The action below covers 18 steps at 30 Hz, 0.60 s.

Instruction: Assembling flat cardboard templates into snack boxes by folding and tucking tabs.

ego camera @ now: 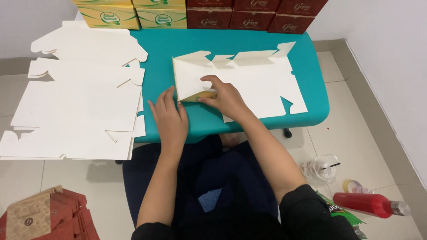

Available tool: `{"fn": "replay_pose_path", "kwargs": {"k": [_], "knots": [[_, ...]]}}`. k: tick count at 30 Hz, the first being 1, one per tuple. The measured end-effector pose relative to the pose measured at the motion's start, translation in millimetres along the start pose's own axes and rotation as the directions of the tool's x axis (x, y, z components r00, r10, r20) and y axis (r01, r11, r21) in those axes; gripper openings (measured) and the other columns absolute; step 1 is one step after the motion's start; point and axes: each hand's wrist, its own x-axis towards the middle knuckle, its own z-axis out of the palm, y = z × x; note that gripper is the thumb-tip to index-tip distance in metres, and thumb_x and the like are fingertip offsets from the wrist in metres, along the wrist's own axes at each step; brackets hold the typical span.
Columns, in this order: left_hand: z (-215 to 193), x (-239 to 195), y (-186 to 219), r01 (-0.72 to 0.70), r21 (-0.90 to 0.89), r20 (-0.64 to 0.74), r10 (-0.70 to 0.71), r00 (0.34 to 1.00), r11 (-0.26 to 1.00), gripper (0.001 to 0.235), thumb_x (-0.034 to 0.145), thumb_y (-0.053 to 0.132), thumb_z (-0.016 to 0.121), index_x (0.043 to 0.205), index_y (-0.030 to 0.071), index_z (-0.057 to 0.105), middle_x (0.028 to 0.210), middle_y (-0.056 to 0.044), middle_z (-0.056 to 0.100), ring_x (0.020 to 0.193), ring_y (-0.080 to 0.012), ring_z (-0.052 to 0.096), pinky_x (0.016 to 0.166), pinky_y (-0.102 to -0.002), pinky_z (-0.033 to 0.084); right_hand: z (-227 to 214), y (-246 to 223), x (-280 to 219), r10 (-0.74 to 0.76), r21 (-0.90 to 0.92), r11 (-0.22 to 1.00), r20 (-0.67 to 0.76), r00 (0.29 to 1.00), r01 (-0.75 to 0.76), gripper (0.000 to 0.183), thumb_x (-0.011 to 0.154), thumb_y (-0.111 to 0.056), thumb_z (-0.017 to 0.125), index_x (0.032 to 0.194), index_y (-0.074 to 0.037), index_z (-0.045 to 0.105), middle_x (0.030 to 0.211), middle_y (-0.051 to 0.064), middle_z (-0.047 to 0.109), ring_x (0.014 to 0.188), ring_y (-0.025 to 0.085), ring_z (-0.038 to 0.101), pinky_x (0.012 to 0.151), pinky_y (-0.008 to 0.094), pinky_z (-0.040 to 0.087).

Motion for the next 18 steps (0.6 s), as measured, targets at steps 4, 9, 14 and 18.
{"fn": "replay_pose_path", "kwargs": {"k": [4, 9, 14, 18], "knots": [[1.9, -4.8, -8.4, -0.050, 0.085, 0.063, 0.045, 0.997, 0.995, 0.021, 0.095, 0.010, 0.052, 0.110, 0.015, 0.066, 0.104, 0.002, 0.060, 0.109, -0.0191, 0.058, 0.110, -0.058, 0.024, 14.2, 4.5, 6.6, 0.009, 0.022, 1.000, -0.001, 1.000, -0.009, 0.066, 0.080, -0.030, 0.078, 0.135, -0.020, 0.042, 0.099, 0.017, 0.067, 0.092, 0.035, 0.067, 0.082, 0.046, 0.054], [-0.8, -4.0, -2.8, -0.099, 0.074, 0.072, 0.093, 0.993, 0.992, 0.026, 0.094, 0.010, 0.055, 0.118, 0.004, 0.061, 0.103, -0.012, 0.062, 0.102, -0.0263, 0.063, 0.097, -0.048, 0.046, 16.9, -9.2, 1.9, 0.031, 0.200, 0.980, -0.142, 0.989, -0.002, 0.078, 0.083, -0.015, 0.073, 0.145, -0.011, 0.026, 0.112, 0.022, 0.052, 0.087, 0.032, 0.060, 0.078, 0.045, 0.052], [-2.5, -0.1, 1.6, -0.039, 0.048, 0.106, 0.034, 0.994, 0.998, 0.034, 0.094, 0.011, 0.055, 0.126, 0.000, 0.053, 0.116, -0.016, 0.053, 0.104, -0.0293, 0.062, 0.083, -0.040, 0.056, 41.3, 5.1, 4.8, -0.099, -0.069, 0.994, -0.244, 0.965, 0.085, 0.050, 0.085, -0.019, 0.071, 0.129, -0.011, 0.047, 0.120, 0.012, 0.044, 0.100, 0.029, 0.056, 0.083, 0.046, 0.050], [9.4, -0.6, -10.5, -0.117, 0.189, 0.140, 0.091, 0.986, 0.975, 0.026, 0.094, 0.014, 0.057, 0.117, 0.005, 0.062, 0.107, -0.008, 0.058, 0.105, -0.0203, 0.061, 0.082, -0.030, 0.055, 56.4, 6.6, 2.9, -0.267, -0.433, 0.891, -0.249, 0.931, 0.140, 0.021, 0.093, -0.028, 0.059, 0.102, -0.013, 0.071, 0.102, 0.003, 0.062, 0.118, 0.026, 0.049, 0.105, 0.048, 0.028]]}}
